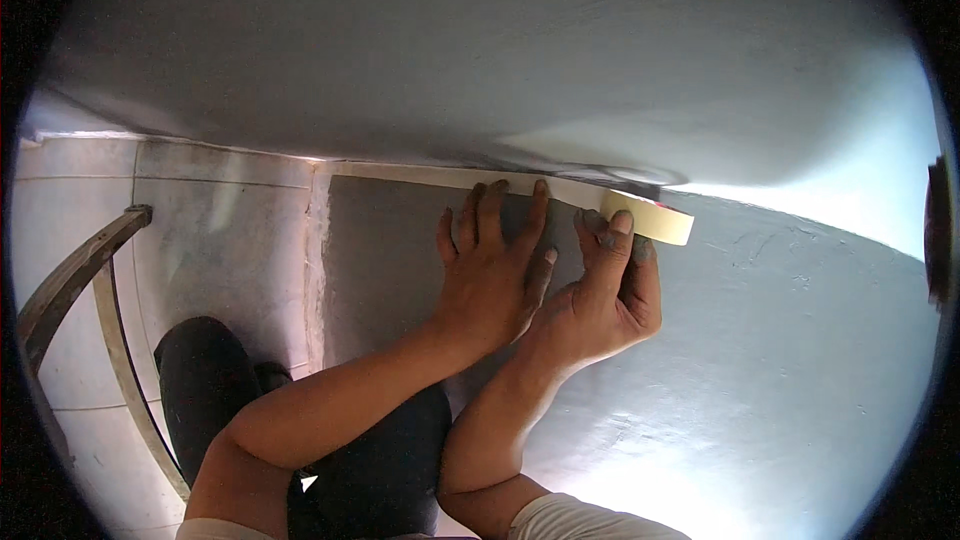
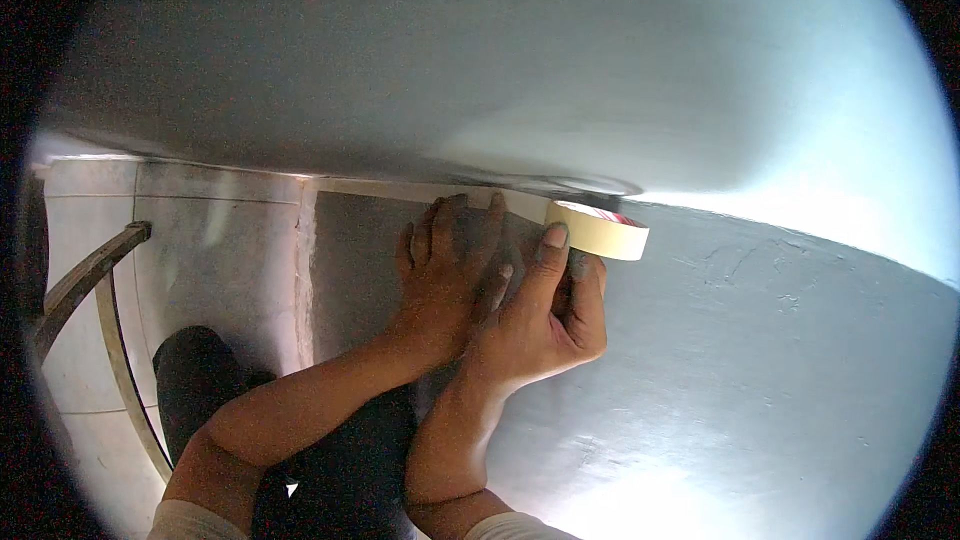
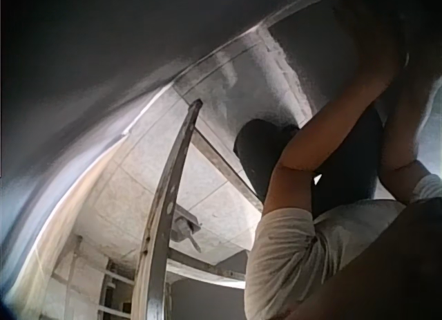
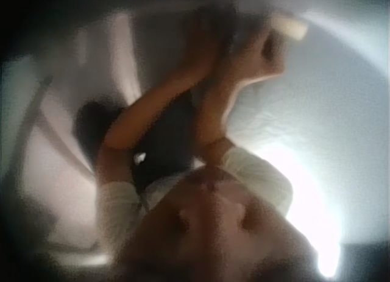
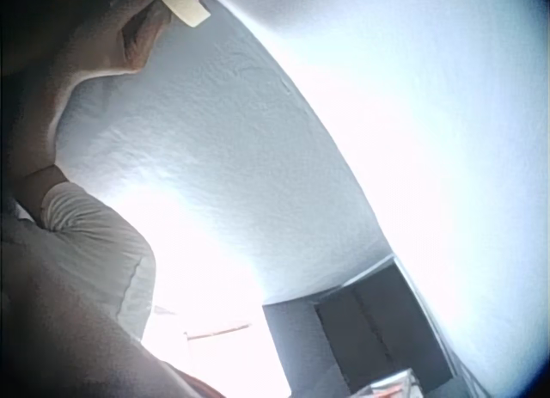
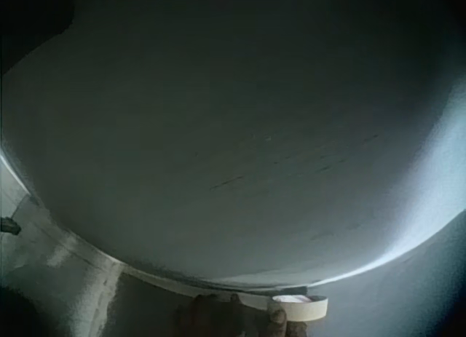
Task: The person applies masking tape along the wall, moves a ladder, and applies masking tape along the ceiling edge by hand.
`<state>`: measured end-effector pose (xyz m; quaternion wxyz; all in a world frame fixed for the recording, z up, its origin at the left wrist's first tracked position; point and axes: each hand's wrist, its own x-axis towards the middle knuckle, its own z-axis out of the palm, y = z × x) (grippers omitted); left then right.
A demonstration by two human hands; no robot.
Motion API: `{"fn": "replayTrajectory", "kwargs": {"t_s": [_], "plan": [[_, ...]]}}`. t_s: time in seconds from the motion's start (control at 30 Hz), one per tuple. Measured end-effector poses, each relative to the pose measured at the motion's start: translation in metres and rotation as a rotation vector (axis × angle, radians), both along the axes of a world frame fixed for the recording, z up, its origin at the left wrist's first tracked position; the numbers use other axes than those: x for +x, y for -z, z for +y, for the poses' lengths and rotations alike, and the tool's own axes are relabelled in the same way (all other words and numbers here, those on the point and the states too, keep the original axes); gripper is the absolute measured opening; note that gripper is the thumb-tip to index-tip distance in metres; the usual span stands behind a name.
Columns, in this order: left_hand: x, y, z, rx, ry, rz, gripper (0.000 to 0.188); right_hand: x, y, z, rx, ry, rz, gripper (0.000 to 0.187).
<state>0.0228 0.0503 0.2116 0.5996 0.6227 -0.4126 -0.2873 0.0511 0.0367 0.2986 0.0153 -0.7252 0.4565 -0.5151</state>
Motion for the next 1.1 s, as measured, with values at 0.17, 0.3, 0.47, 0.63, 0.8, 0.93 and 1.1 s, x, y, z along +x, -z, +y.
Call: {"fn": "replayTrajectory", "kwargs": {"t_s": [0.17,0.3,0.47,0.63,0.8,0.93,1.1], "plan": [[0.002,0.001,0.0,0.034,0.019,0.007,0.073,-0.002,0.003,-0.001,0.01,-0.002,-0.007,0.021],[0.009,0.0,0.002,0.03,0.015,-0.059,0.072,-0.007,0.0,-0.007,-0.027,-0.032,0.027,0.02],[0.016,-0.001,0.004,-0.014,0.018,-0.061,0.073,-0.005,0.002,-0.005,-0.05,-0.021,0.032,0.019],[0.015,0.012,-0.002,-0.014,-0.007,-0.188,0.07,-0.008,0.007,-0.005,0.031,-0.056,0.008,0.009],[0.034,0.002,0.003,-0.162,-0.001,-0.151,0.073,-0.012,0.004,-0.01,0.006,-0.031,0.05,0.011],[0.027,0.009,-0.005,-0.235,0.093,-0.076,0.075,-0.011,0.008,-0.014,-0.051,-0.129,0.042,0.007],[0.021,0.011,-0.011,-0.284,0.099,-0.058,0.076,-0.013,0.008,-0.011,-0.035,-0.065,0.074,0.01]]}}
